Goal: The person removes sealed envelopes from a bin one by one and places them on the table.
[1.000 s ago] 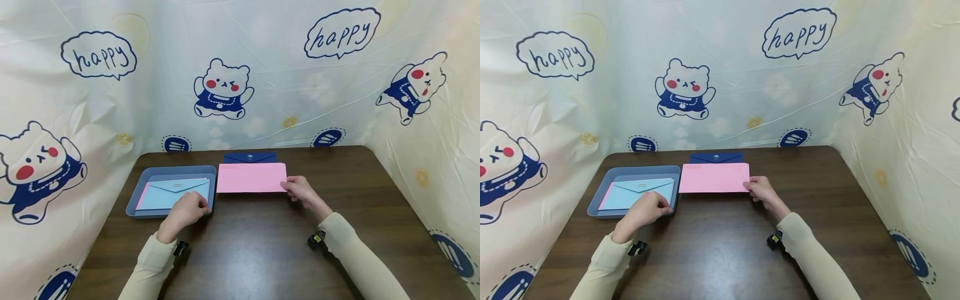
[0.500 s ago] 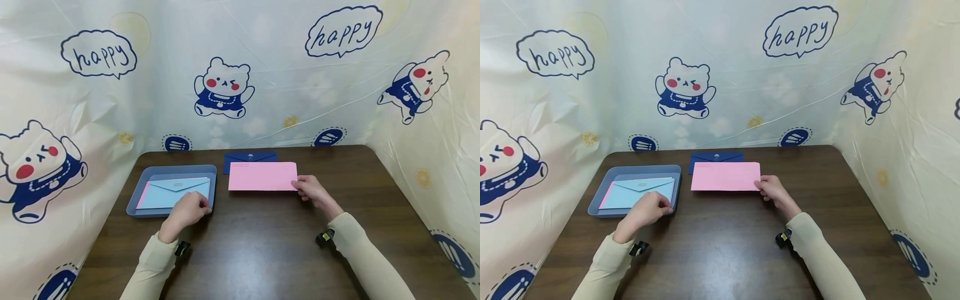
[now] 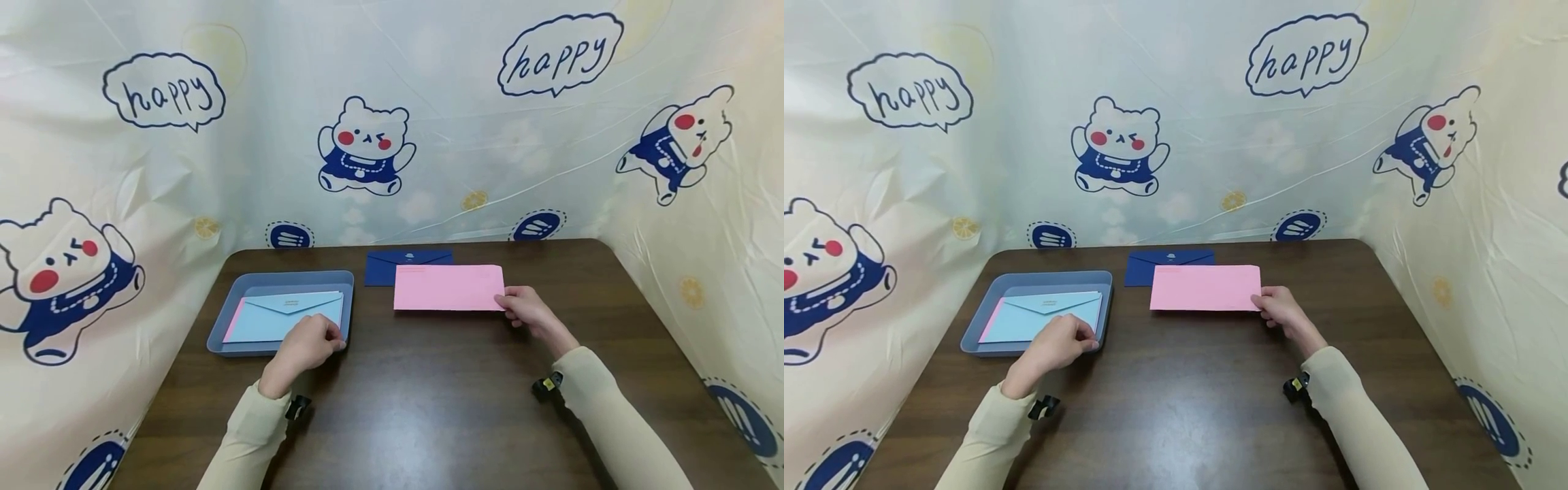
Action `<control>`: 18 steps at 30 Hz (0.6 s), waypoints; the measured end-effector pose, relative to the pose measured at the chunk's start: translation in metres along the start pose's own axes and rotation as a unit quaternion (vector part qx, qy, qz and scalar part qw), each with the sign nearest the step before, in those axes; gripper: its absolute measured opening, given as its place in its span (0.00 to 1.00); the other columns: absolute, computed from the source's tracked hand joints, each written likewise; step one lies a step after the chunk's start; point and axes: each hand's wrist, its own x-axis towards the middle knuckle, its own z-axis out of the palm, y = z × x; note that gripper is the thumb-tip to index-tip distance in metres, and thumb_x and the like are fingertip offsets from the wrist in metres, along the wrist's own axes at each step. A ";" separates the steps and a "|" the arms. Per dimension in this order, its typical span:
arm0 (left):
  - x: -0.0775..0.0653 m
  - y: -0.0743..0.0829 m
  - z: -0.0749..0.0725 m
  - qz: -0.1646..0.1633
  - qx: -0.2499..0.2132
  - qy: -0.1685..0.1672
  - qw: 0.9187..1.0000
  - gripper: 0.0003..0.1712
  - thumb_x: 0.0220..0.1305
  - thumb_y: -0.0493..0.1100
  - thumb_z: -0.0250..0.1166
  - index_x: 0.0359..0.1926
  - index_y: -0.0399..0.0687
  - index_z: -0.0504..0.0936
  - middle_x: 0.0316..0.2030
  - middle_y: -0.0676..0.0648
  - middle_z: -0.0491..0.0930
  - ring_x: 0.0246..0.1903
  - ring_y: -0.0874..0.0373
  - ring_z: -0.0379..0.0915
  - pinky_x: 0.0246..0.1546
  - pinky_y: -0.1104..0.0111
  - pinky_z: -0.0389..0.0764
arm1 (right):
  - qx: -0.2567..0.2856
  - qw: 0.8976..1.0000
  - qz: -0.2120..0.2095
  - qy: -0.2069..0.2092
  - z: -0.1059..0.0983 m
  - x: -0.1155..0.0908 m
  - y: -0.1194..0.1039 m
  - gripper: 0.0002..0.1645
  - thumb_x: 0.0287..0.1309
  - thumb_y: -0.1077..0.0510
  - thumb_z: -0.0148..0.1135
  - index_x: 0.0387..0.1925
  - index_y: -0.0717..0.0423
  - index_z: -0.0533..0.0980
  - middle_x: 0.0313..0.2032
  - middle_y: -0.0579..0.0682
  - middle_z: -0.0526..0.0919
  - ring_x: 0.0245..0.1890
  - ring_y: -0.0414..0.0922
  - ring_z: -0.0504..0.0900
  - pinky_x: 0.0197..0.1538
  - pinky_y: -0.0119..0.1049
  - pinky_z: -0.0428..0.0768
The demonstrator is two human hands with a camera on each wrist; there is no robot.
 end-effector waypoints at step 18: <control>0.000 -0.001 0.002 -0.007 -0.003 0.000 1.000 0.05 0.63 0.37 0.77 0.30 0.48 0.91 0.26 0.54 0.83 0.27 0.57 0.74 0.33 0.60 0.80 | -0.029 0.999 0.024 0.004 -0.030 0.000 0.013 0.15 0.78 0.55 0.57 0.47 0.66 0.78 0.24 0.47 0.73 0.26 0.43 0.72 0.29 0.34 0.73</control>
